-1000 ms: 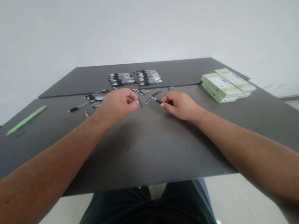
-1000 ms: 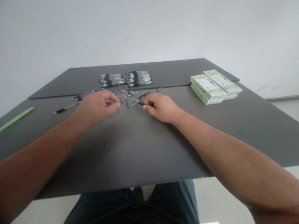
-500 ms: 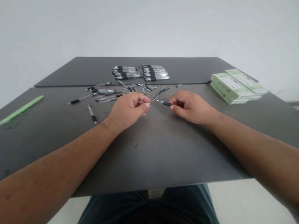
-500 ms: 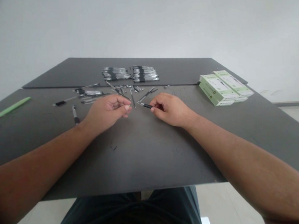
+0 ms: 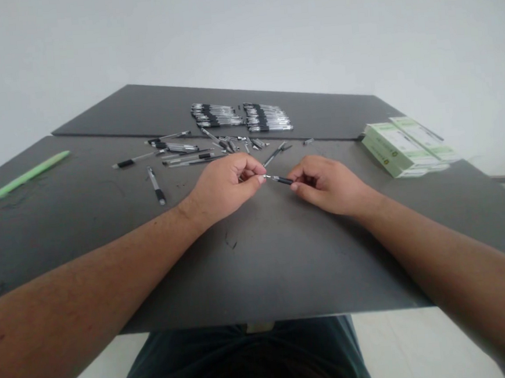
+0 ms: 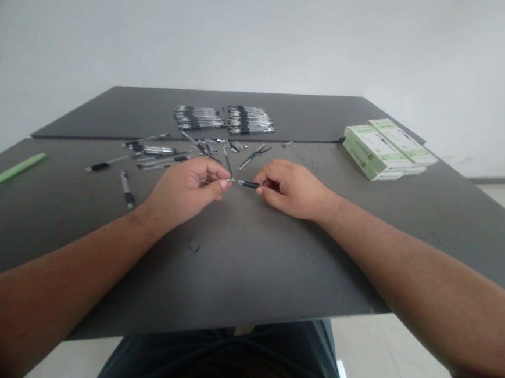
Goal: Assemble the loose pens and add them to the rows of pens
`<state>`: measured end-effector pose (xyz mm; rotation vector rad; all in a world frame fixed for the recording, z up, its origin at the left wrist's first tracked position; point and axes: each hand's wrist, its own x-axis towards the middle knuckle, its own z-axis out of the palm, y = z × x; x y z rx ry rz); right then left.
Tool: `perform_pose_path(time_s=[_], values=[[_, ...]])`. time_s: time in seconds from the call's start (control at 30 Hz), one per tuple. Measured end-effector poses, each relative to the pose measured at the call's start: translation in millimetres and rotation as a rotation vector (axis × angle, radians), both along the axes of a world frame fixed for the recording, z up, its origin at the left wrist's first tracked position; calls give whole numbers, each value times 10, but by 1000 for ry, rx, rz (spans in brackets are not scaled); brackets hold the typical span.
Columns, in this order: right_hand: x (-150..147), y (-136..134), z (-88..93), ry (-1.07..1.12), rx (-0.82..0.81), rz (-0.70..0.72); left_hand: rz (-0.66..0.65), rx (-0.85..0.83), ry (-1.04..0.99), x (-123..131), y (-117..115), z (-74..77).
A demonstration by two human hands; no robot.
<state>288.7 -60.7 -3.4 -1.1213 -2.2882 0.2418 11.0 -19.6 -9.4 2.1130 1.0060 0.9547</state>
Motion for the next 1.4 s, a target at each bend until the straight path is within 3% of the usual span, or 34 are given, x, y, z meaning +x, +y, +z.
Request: perform_pose_path(time_s=[0.67, 0.9, 1.4], values=[[-88, -40, 3, -73, -59, 38, -62, 62, 86, 36, -100, 48], [-137, -79, 53, -7, -131, -78, -66, 96, 66, 41, -104, 45], [-93, -73, 52, -41, -4, -54, -47, 129, 159, 26, -94, 41]])
